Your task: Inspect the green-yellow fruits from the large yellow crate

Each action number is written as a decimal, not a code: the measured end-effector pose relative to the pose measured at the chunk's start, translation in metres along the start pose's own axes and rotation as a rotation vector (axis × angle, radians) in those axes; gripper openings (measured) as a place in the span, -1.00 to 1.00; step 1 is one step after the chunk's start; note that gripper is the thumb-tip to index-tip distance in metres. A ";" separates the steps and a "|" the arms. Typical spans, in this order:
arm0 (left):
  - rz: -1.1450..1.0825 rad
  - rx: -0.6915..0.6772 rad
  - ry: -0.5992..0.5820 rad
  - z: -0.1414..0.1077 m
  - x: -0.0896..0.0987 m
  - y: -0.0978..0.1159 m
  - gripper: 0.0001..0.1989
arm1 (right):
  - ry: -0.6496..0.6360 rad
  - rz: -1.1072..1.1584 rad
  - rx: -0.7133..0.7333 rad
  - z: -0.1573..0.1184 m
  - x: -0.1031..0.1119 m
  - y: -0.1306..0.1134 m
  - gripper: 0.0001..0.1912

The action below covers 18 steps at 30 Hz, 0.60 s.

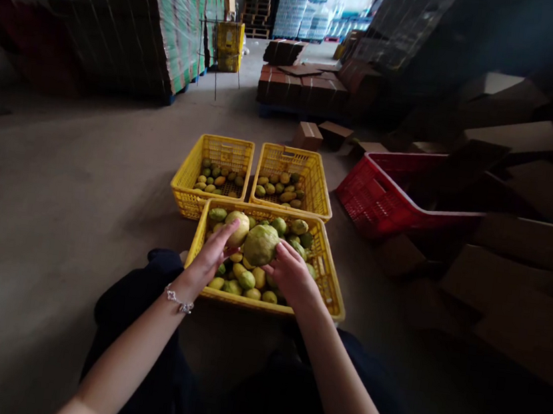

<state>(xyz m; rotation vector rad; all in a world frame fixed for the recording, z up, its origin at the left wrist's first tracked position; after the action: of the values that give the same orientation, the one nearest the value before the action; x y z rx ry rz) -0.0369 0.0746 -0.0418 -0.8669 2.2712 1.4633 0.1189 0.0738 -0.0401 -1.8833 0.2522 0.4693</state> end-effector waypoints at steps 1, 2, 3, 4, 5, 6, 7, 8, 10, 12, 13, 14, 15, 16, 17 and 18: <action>-0.009 0.010 -0.007 0.001 0.000 -0.001 -0.62 | 0.006 -0.004 -0.003 0.000 0.001 -0.001 -0.54; -0.014 0.013 -0.017 0.001 0.001 -0.001 -0.64 | 0.011 -0.006 -0.002 0.000 0.002 -0.002 -0.55; -0.013 0.010 -0.031 0.002 0.001 0.000 -0.64 | 0.016 -0.008 0.003 0.000 0.002 -0.004 -0.56; -0.005 0.002 -0.044 0.003 0.001 0.000 -0.63 | 0.023 -0.011 0.010 0.000 0.003 -0.005 -0.57; 0.007 -0.010 -0.049 0.004 0.002 0.001 -0.61 | 0.028 -0.017 0.020 0.000 0.004 -0.006 -0.58; 0.021 -0.024 -0.047 0.004 0.003 0.002 -0.60 | 0.034 -0.025 0.028 0.001 0.005 -0.007 -0.58; 0.035 -0.036 -0.042 0.005 0.004 0.003 -0.58 | 0.039 -0.034 0.034 0.001 0.006 -0.008 -0.59; 0.049 -0.048 -0.032 0.005 0.006 0.004 -0.58 | 0.043 -0.041 0.040 0.002 0.007 -0.008 -0.59; 0.075 -0.073 -0.007 0.004 0.007 0.006 -0.58 | 0.055 -0.042 0.044 0.002 0.009 -0.008 -0.59; 0.097 -0.084 -0.006 0.003 0.006 0.008 -0.60 | 0.074 -0.033 0.039 0.001 0.011 -0.006 -0.57; 0.102 -0.077 -0.014 0.002 0.005 0.008 -0.62 | 0.081 -0.034 0.034 0.001 0.012 -0.006 -0.56; 0.102 -0.066 -0.024 0.001 0.003 0.007 -0.63 | 0.088 -0.042 0.032 0.001 0.013 -0.005 -0.55; 0.098 -0.055 -0.037 0.000 0.001 0.006 -0.65 | 0.092 -0.055 0.032 0.000 0.013 -0.005 -0.55; 0.095 -0.044 -0.046 0.000 -0.001 0.006 -0.66 | 0.094 -0.070 0.033 0.000 0.013 -0.005 -0.55; 0.092 -0.037 -0.051 -0.001 -0.002 0.005 -0.67 | 0.093 -0.083 0.032 0.000 0.013 -0.005 -0.55; 0.091 -0.034 -0.053 -0.002 -0.003 0.005 -0.69 | 0.092 -0.093 0.031 -0.001 0.013 -0.005 -0.55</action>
<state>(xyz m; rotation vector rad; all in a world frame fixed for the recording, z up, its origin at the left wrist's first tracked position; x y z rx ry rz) -0.0375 0.0755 -0.0359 -0.7342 2.2802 1.5494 0.1329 0.0757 -0.0414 -1.8792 0.2308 0.3148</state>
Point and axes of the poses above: each hand's wrist, its own z-axis towards the middle knuckle, its own x-axis out of the back of the hand, y = z × x, the point moved 8 cm from there along z, towards the middle knuckle, and after that the axes turned 9 degrees about -z, right-handed, at the moved point
